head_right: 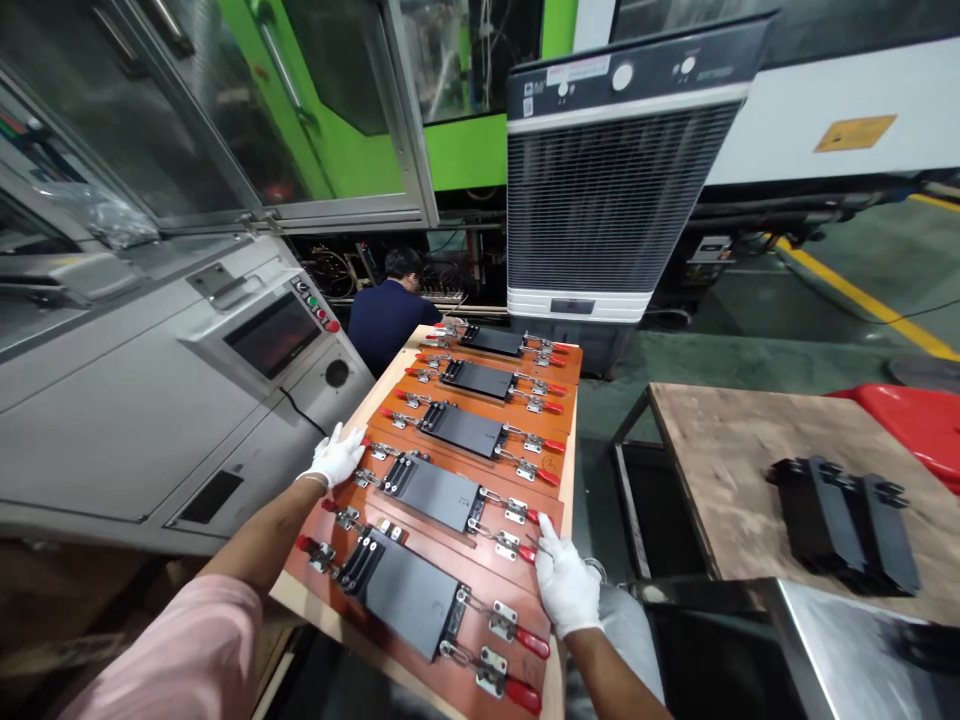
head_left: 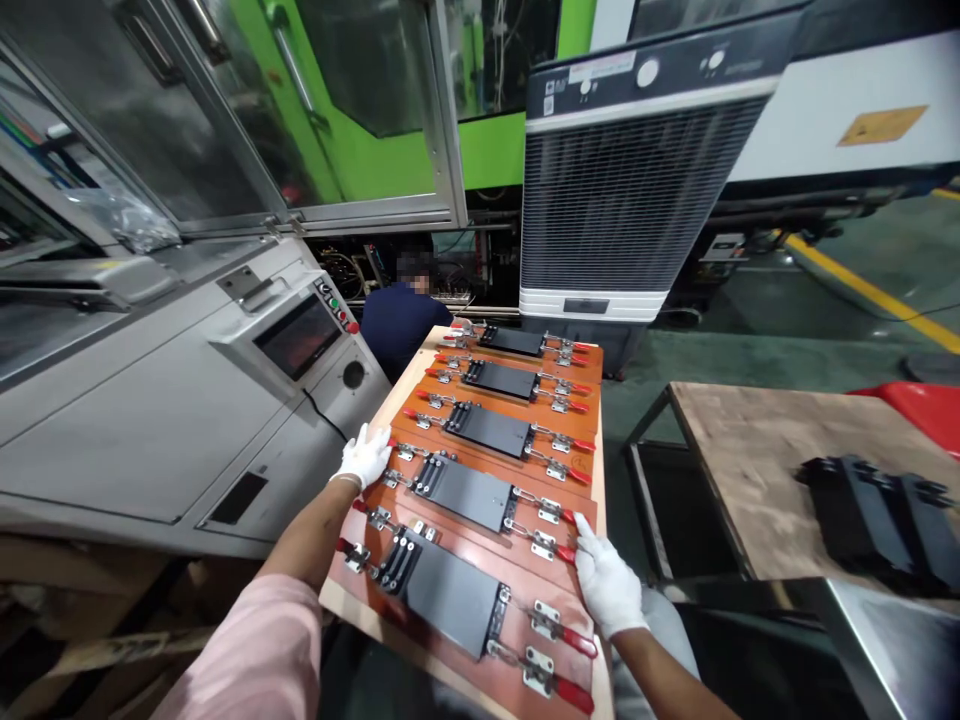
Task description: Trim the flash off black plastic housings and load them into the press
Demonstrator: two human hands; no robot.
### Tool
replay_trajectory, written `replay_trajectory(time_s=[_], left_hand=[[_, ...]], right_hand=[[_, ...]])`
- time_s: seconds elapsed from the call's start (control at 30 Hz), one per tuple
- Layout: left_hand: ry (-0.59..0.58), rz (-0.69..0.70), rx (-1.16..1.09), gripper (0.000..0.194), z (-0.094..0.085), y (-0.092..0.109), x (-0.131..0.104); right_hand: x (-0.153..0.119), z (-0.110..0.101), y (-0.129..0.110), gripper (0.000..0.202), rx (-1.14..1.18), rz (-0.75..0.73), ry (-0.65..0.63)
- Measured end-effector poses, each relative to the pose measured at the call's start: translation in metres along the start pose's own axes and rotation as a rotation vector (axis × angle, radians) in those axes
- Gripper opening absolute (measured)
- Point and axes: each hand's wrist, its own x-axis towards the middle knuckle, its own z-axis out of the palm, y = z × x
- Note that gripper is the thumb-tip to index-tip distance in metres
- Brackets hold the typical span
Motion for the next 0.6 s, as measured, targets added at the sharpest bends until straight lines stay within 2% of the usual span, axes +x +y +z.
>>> replay_trajectory(time_s=[0.17,0.27,0.33,0.47,0.6], left_hand=[[0.002,-0.071,-0.05,0.051,-0.01,-0.001,-0.028],[-0.013,-0.206,-0.098,0.059,-0.005,-0.009,-0.055],[-0.053,-0.249,-0.127,0.06,0.001,-0.018,-0.069],[-0.139,-0.239,-0.15,0.048,0.009,-0.031,-0.082],[-0.223,-0.21,-0.158,0.036,0.014,-0.029,-0.08]], right_hand=[[-0.01,-0.006,-0.006,0.052,0.064,0.053,0.023],[-0.03,-0.002,0.0,0.054,0.305,0.125,0.091],[-0.049,0.004,0.008,0.049,0.475,0.136,0.101],[-0.083,0.013,0.017,0.032,0.602,0.104,0.001],[-0.093,0.018,0.01,0.026,0.71,0.11,-0.105]])
